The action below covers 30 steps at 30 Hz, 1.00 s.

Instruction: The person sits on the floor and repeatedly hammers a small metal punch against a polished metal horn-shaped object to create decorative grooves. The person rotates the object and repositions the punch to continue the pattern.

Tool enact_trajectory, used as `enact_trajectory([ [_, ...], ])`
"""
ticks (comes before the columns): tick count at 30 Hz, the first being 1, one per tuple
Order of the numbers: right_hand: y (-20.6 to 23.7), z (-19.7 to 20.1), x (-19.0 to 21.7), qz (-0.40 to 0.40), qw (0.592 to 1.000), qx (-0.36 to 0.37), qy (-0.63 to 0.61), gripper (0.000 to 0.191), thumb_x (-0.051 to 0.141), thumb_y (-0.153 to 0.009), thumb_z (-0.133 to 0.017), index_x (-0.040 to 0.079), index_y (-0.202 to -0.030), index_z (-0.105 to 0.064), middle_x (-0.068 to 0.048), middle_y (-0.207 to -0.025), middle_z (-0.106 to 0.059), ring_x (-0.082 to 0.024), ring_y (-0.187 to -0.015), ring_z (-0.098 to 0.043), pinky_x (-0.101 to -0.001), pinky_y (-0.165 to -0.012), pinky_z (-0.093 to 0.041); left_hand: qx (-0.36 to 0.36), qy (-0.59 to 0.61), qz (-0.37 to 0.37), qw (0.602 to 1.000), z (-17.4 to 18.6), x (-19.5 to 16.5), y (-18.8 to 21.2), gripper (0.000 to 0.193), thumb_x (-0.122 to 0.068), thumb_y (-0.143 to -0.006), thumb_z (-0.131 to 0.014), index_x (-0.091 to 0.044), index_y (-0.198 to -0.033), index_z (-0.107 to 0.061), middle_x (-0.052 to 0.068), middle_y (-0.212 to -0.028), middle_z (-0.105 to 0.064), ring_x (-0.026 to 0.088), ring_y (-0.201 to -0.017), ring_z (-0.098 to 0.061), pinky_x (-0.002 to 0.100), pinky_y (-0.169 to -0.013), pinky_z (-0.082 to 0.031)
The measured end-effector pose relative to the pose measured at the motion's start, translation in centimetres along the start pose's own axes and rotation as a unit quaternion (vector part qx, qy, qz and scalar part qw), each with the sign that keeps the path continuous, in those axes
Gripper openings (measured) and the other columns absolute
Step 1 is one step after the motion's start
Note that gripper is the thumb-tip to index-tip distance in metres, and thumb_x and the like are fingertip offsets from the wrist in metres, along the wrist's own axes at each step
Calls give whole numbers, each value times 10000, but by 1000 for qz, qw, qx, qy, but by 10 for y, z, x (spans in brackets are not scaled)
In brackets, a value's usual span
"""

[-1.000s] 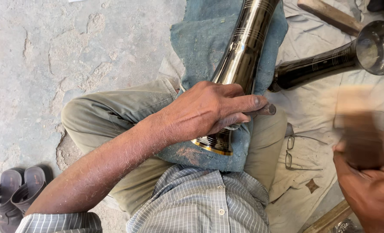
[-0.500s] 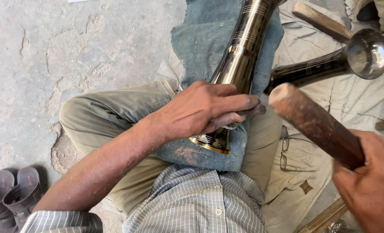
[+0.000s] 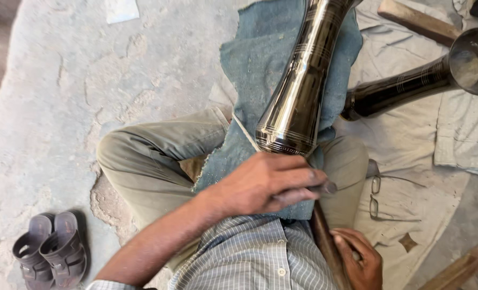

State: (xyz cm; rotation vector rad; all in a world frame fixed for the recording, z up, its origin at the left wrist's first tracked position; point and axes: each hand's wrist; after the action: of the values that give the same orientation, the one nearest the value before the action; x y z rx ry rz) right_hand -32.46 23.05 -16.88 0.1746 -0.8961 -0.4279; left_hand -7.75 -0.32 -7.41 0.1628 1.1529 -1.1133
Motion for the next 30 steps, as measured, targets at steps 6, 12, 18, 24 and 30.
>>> enact_trajectory([
  [6, -31, -21, 17, -130, 980, -79, -129, 994, 389, -848, -735, 60, -1623, -208, -212, -1594, -363, -308, -1436, -390, -406, -1135, -344, 23, -82, -5, 996, -5, -14, -5, 220, -246, -1027, -648, -125, -1211, -652, 76, -952, -631, 314, -806, -684, 450, -659, -573],
  [12, -19, -23, -22, -115, 953, -88, -265, 841, 442, -1011, -569, 32, -1638, -184, -170, -1653, -337, -272, -1485, -358, -368, -1190, -316, 38, -113, 29, 992, -26, -9, -6, 204, -267, -972, -727, -103, -1090, -700, 60, -813, -629, 201, -602, -641, 374, -515, -558],
  [18, 31, -37, -58, -211, 913, -57, -346, 737, 438, -1008, -532, 40, -1563, -254, -160, -1578, -384, -283, -1426, -403, -368, -1162, -342, 56, -144, 27, 988, -33, -17, -12, 271, -237, -914, -798, -24, -1052, -702, 81, -829, -681, 178, -633, -667, 322, -521, -551],
  [24, 79, -39, -85, -229, 915, 22, -331, 458, 278, -1008, -548, 26, -1385, -483, -151, -1389, -581, -288, -1266, -567, -378, -1081, -450, 79, -114, 56, 989, -38, -16, -9, 233, -145, -898, -767, 19, -1041, -683, 130, -916, -718, 170, -700, -674, 324, -580, -564],
  [30, 120, 28, -159, -62, 982, -51, 171, 302, 26, -920, -634, 7, -1216, -686, -159, -1278, -690, -328, -1184, -665, -400, -1063, -504, -11, 153, 211, 965, -68, 12, 23, 153, -124, -941, -705, 9, -1009, -673, 115, -927, -716, 182, -904, -709, 359, -836, -590],
])
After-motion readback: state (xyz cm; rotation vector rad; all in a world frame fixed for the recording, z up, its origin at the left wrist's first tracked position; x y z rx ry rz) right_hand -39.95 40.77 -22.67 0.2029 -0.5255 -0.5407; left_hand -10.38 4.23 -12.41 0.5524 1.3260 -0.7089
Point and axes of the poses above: each hand's wrist, its own y-axis away from the middle knuckle, its own z-axis out of the back of the hand, x = y × z
